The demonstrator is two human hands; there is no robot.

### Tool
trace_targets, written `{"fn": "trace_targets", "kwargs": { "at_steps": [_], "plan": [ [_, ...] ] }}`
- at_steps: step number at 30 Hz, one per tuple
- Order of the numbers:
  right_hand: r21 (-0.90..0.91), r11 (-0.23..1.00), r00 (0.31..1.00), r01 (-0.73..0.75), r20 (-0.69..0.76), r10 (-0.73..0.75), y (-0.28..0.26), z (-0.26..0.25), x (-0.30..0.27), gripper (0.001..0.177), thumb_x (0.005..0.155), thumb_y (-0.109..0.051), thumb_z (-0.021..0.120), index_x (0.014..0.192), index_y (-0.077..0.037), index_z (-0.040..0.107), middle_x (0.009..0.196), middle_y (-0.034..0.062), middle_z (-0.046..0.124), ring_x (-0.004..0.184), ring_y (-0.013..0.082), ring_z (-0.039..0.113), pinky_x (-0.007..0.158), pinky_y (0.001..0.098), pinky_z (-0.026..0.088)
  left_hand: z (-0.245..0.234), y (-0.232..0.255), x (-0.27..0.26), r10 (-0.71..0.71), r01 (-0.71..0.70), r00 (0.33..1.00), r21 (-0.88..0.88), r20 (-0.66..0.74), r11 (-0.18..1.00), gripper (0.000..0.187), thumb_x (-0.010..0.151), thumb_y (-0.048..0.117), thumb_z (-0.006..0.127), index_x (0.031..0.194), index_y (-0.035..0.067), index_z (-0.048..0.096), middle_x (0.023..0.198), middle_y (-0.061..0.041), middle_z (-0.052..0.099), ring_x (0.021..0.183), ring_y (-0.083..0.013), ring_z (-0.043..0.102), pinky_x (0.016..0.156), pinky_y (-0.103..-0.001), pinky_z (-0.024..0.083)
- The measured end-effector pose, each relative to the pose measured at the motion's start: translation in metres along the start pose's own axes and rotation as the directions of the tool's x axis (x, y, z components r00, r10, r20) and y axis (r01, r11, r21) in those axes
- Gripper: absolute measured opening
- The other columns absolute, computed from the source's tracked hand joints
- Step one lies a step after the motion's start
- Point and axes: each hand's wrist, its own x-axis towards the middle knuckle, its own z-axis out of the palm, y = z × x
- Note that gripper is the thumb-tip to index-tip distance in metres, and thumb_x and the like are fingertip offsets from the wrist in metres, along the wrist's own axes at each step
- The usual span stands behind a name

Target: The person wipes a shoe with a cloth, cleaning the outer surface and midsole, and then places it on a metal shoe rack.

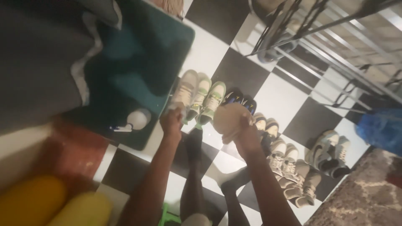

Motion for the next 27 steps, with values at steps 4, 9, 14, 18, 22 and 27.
{"fn": "trace_targets", "kwargs": {
  "at_steps": [4, 9, 14, 18, 22, 27],
  "plan": [
    [-0.249, 0.961, 0.979, -0.117, -0.194, 0.069, -0.061, 0.016, -0.064, 0.069, 0.104, -0.055, 0.042, 0.145, 0.001, 0.048, 0.115, 0.0206, 0.067, 0.098, 0.0324, 0.067, 0.07, 0.0419, 0.055, -0.005, 0.027, -0.098, -0.02, 0.054, 0.981, -0.169, 0.195, 0.984, 0.024, 0.087, 0.003, 0.073, 0.109, 0.0, 0.067, 0.103, -0.007, 0.067, 0.09, -0.0182, 0.066, 0.073, -0.03, 0.053],
    [-0.378, 0.884, 0.948, 0.277, -0.043, -0.315, -0.136, 0.014, -0.152, 0.066, 0.105, -0.052, 0.041, 0.15, -0.004, 0.046, 0.126, 0.0135, 0.067, 0.103, 0.0207, 0.069, 0.077, 0.0344, 0.058, 0.011, 0.061, -0.231, -0.072, 0.264, 0.872, -0.341, 0.484, 0.902, 0.027, 0.082, 0.002, 0.064, 0.108, -0.001, 0.071, 0.106, -0.012, 0.07, 0.099, -0.0233, 0.069, 0.085, -0.034, 0.057],
    [-0.749, 0.63, 0.852, 0.206, -0.179, -0.492, -0.187, -0.009, -0.229, 0.064, 0.105, -0.051, 0.031, 0.146, -0.007, 0.051, 0.108, 0.0132, 0.067, 0.081, 0.0227, 0.066, 0.068, 0.0341, 0.053, 0.018, 0.092, -0.364, 0.562, -0.951, 0.265, 0.116, 0.783, 0.287, 0.026, 0.083, -0.009, 0.065, 0.103, 0.006, 0.071, 0.105, -0.015, 0.069, 0.104, -0.028, 0.067, 0.092, -0.038, 0.054],
    [-0.418, 0.809, 0.807, 0.413, -0.243, -0.538, -0.226, 0.003, -0.289, 0.054, 0.107, -0.047, 0.05, 0.14, -0.005, 0.057, 0.111, 0.0066, 0.069, 0.093, 0.0136, 0.065, 0.076, 0.0281, 0.055, 0.044, 0.084, -0.424, 0.299, -0.925, 0.38, 0.353, 0.875, 0.142, 0.034, 0.076, -0.014, 0.065, 0.098, 0.009, 0.077, 0.104, -0.015, 0.07, 0.096, -0.0255, 0.07, 0.073, -0.032, 0.058],
    [-0.306, 0.83, 0.756, 0.467, -0.349, -0.554, -0.252, 0.006, -0.349, 0.045, 0.099, -0.029, 0.068, 0.134, -0.003, 0.059, 0.11, 0.0072, 0.066, 0.09, 0.0139, 0.064, 0.069, 0.0289, 0.054, 0.042, 0.088, -0.492, 0.318, -0.879, 0.213, 0.04, 0.924, 0.474, 0.038, 0.086, -0.015, 0.061, 0.117, 0.002, 0.074, 0.115, -0.019, 0.069, 0.1, -0.0256, 0.067, 0.078, -0.033, 0.056],
    [-0.067, 0.77, 0.704, 0.635, -0.361, -0.612, -0.263, 0.01, -0.4, 0.04, 0.096, -0.019, 0.068, 0.132, -0.005, 0.059, 0.111, 0.005, 0.068, 0.091, 0.0123, 0.069, 0.068, 0.0251, 0.059, 0.057, 0.141, -0.575, 0.492, -0.913, -0.149, -0.311, 0.858, 0.265, 0.043, 0.107, 0.006, 0.052, 0.147, -0.009, 0.047, 0.147, -0.022, 0.056, 0.135, -0.0331, 0.059, 0.11, -0.047, 0.048]
  ]
}}
